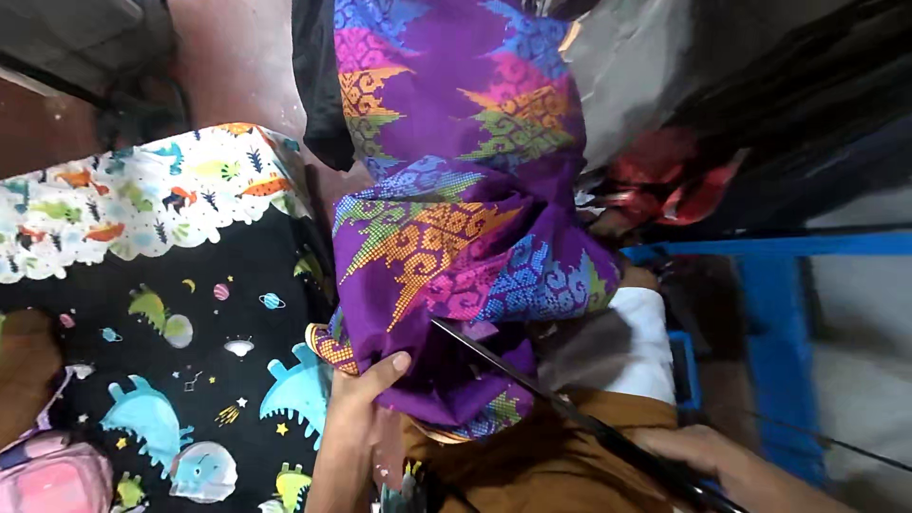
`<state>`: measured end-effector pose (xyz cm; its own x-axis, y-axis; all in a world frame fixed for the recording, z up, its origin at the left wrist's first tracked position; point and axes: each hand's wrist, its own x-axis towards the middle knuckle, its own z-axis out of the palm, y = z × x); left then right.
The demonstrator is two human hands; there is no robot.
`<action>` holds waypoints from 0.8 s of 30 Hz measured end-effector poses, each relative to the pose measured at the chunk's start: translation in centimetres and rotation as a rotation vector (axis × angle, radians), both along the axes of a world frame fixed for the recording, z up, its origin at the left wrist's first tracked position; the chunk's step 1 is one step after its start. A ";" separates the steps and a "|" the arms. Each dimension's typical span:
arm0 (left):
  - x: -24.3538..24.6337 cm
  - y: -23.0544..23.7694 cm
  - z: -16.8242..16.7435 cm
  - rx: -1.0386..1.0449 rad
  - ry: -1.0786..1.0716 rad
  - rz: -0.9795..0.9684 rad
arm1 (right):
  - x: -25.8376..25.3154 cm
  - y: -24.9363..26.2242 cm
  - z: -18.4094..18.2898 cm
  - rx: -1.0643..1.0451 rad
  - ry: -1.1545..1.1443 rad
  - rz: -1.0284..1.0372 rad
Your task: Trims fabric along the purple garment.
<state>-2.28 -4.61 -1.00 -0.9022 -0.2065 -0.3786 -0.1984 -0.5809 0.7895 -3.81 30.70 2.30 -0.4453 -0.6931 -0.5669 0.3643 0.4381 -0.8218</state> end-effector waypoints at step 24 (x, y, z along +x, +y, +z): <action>-0.1 -2.8 -1.4 0.004 0.032 0.012 | -6.1 0.1 -1.3 0.016 0.049 0.183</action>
